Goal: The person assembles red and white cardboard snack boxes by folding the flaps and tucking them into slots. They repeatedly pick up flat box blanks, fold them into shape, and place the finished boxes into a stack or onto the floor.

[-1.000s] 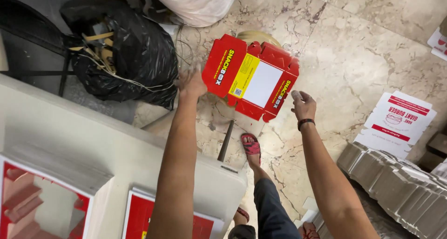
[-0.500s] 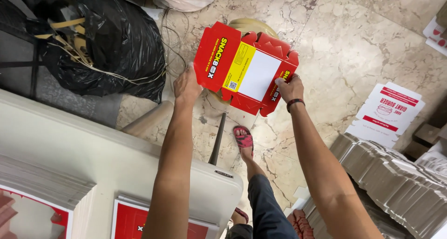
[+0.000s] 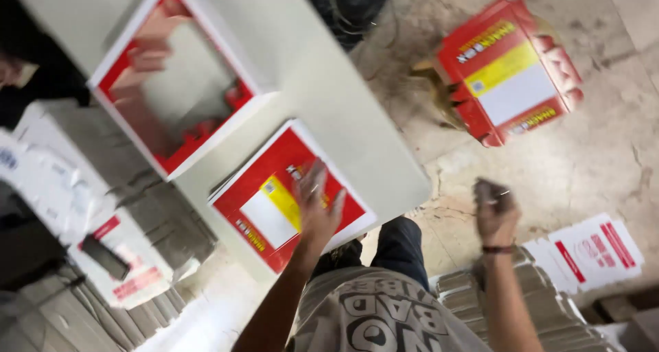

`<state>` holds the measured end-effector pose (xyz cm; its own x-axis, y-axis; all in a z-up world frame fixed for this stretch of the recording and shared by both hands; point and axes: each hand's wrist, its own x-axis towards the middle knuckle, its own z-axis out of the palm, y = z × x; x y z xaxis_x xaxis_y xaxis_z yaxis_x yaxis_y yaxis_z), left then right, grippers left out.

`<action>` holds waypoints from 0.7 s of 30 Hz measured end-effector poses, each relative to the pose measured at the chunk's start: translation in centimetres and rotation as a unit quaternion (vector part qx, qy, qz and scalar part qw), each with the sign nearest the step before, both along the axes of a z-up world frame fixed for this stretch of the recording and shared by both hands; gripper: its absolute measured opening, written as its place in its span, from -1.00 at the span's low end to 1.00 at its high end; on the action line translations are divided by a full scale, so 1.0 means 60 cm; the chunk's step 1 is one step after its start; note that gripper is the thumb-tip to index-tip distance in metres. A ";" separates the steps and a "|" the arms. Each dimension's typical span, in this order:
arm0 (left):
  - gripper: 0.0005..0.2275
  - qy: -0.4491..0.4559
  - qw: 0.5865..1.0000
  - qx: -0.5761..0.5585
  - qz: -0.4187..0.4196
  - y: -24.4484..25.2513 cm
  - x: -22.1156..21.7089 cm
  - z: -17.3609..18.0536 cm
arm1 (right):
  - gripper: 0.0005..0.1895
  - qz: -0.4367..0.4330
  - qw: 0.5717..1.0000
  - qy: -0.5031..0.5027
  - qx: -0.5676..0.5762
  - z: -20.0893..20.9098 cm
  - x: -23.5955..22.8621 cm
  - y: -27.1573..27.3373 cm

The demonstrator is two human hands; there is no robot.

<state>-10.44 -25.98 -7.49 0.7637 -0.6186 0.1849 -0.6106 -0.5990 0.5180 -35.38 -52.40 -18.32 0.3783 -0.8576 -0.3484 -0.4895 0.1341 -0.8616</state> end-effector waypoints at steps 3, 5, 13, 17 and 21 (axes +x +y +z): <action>-0.38 -0.095 0.980 0.007 0.177 0.283 -0.080 -0.037 | -0.76 0.114 0.992 0.021 -0.042 0.055 0.067 0.145; -0.13 0.279 0.805 0.175 0.493 0.449 -0.103 -0.061 | -0.70 0.248 0.962 0.076 -0.091 0.088 0.118 0.244; -0.25 0.391 0.818 0.000 0.422 0.472 -0.091 -0.045 | -0.48 0.323 0.884 0.298 -0.157 0.113 0.210 0.348; -0.28 0.441 0.819 0.005 0.368 0.476 -0.072 -0.007 | -0.49 0.279 0.880 0.365 -0.118 0.095 0.209 0.353; -0.30 0.446 0.830 0.006 0.337 0.476 -0.059 0.008 | -0.47 0.252 0.897 0.343 -0.123 0.082 0.213 0.348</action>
<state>-14.00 2.60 -6.98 0.7670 0.0055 -0.6417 0.4866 -0.6570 0.5759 -22.60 -31.55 -13.38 0.5085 -0.7208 -0.4710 -0.8605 -0.4053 -0.3088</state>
